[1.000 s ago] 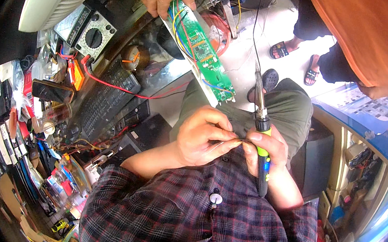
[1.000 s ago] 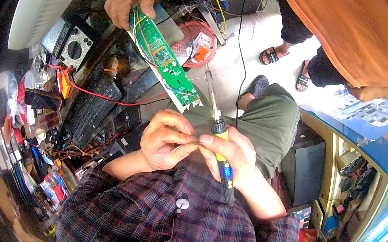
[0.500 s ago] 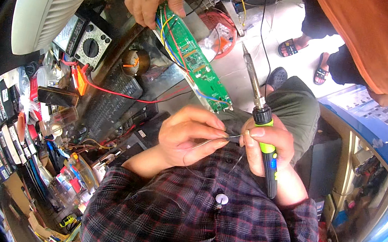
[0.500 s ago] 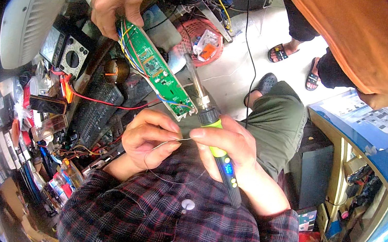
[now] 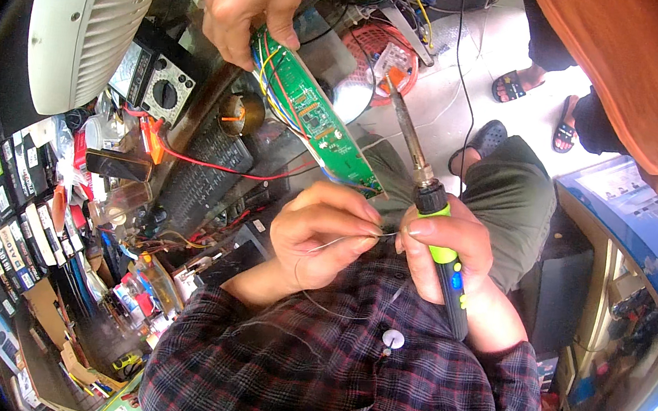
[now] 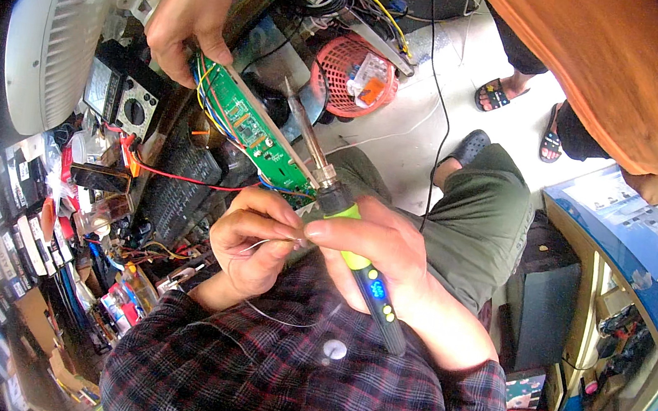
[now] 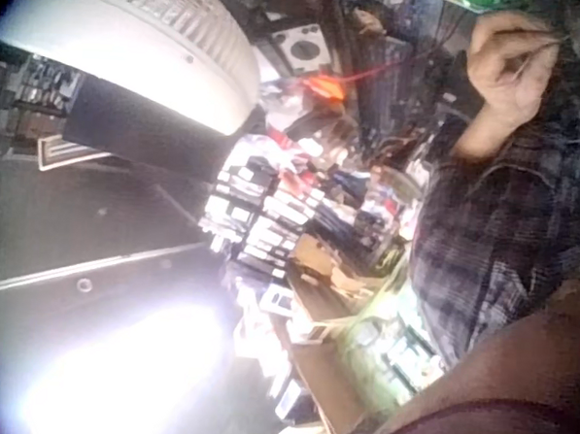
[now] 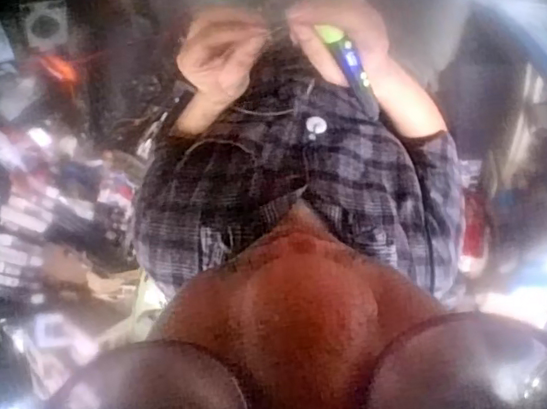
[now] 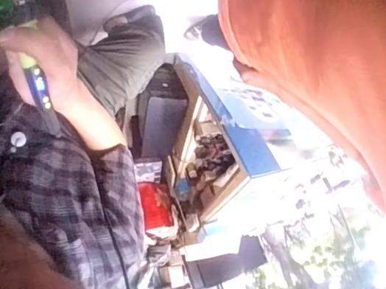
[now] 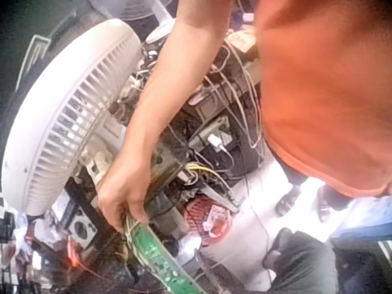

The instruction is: The person holds a green circuit board in the left hand and uses a soldering iron in the right hand to apply solder to multiple points on the board. The person repeatedly heats solder joints and feeds solder wire to create connections. The board is rotated slightly between joints, and the person continues soldering across different areas of the board throughout the clip.

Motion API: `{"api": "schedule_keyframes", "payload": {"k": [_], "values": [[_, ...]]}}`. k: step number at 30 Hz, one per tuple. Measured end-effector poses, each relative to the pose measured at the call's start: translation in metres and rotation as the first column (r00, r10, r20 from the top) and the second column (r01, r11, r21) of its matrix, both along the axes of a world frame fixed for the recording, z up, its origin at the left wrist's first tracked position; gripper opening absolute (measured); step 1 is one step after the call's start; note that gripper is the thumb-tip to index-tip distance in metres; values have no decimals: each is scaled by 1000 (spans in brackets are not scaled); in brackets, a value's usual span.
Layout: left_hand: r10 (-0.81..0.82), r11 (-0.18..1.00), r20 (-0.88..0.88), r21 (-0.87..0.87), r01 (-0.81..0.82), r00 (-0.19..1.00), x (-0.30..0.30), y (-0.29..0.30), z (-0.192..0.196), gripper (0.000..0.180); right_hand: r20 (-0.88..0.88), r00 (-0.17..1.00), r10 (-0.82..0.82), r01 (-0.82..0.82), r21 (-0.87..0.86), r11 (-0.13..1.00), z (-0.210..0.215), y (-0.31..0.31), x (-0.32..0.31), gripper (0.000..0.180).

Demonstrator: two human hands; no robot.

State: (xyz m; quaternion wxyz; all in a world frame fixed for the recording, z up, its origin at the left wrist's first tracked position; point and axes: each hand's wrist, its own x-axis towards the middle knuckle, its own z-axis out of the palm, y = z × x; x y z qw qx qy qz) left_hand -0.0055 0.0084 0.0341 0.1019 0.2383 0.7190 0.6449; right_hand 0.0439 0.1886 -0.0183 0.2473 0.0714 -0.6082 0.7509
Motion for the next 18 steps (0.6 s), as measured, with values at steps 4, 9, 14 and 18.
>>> {"api": "schedule_keyframes", "payload": {"k": [4, 9, 14, 18], "values": [[78, 987, -336, -109, -120, 939, -11, -1, 1, 18, -3, 998, 65, -65, -140, 988, -9, 1, -3, 40], [211, 872, -671, -199, -447, 711, -38, -7, 2, 10, 66, 998, 13, 7, -284, 959, -13, 15, -4, 46], [223, 857, -699, -192, -478, 679, -49, -10, -9, 13, 182, 982, 53, 21, -381, 924, -10, 9, 7, 35], [267, 867, -688, -134, -480, 675, -51, -11, -16, 21, 136, 987, 80, -50, -213, 976, -19, 18, 13, 34]]}}
